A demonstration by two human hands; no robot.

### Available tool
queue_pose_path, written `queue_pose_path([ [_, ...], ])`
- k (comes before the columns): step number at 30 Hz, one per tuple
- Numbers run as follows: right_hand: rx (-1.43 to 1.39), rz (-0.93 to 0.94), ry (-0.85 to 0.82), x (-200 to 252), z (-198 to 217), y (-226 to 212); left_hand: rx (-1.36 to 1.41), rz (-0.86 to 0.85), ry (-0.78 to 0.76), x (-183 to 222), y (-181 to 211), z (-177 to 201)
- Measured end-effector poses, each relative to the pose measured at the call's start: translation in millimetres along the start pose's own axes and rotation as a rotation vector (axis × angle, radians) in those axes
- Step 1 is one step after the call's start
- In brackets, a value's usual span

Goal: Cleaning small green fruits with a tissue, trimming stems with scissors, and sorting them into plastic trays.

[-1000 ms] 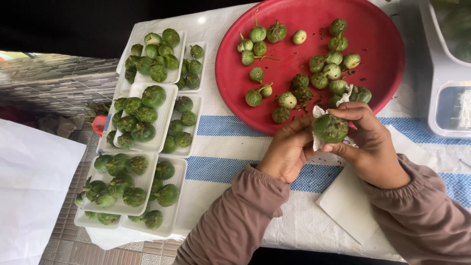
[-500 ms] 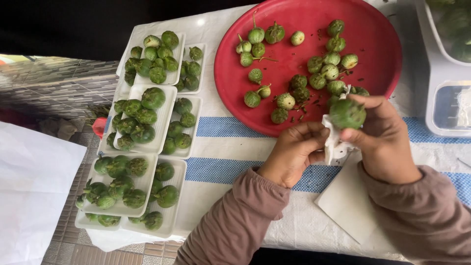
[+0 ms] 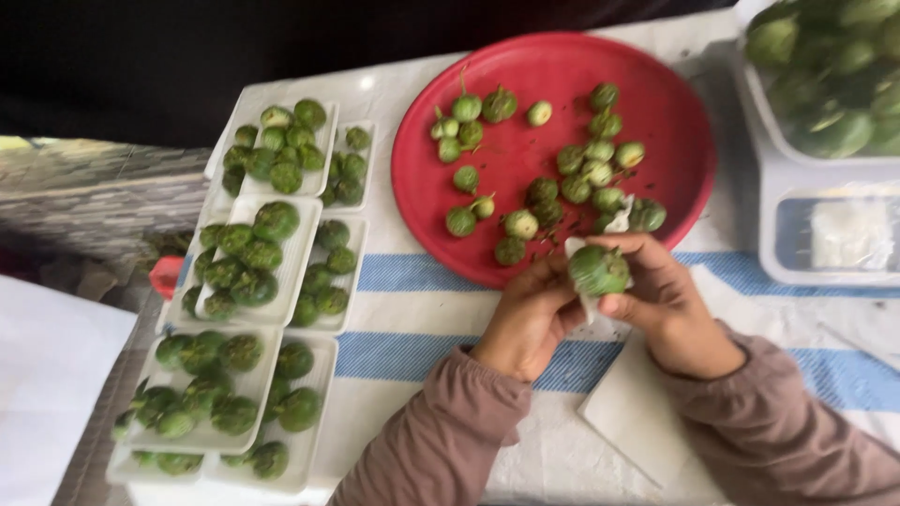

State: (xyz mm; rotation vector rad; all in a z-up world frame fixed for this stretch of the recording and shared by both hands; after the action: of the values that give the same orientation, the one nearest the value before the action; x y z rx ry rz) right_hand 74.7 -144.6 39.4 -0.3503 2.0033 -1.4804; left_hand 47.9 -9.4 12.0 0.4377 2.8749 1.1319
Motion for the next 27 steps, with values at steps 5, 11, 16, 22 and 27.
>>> queue_pose_path([
  [5,-0.005,0.080,0.215,-0.1,18.3,-7.2,-0.092,0.060,0.034,6.3,-4.7,-8.2],
  [11,0.014,0.223,0.385,-1.1,49.5,-88.2,-0.050,-0.009,0.022,1.7,7.9,4.3],
  [16,0.705,-0.007,0.678,3.2,90.1,-186.8,-0.049,0.003,0.144,3.3,13.5,8.4],
  [22,0.841,0.005,0.925,12.2,230.2,-219.4,-0.069,-0.019,0.136,-2.5,9.2,19.2],
  [27,1.121,-0.201,0.866,4.9,269.4,-216.9,-0.114,0.027,0.191,-11.4,2.2,37.4],
])
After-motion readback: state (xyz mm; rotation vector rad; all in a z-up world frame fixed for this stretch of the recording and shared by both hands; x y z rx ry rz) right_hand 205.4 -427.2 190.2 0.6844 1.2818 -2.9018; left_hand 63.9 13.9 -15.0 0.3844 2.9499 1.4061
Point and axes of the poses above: each hand's wrist, its own x-axis away from the middle knuckle, its own z-axis out of the back of the hand, y = z × x, the point moved 5 cm from there along -x, towards the middle knuckle, and after that the axes turned 12 degrees about -y, right-handed, at the moved point
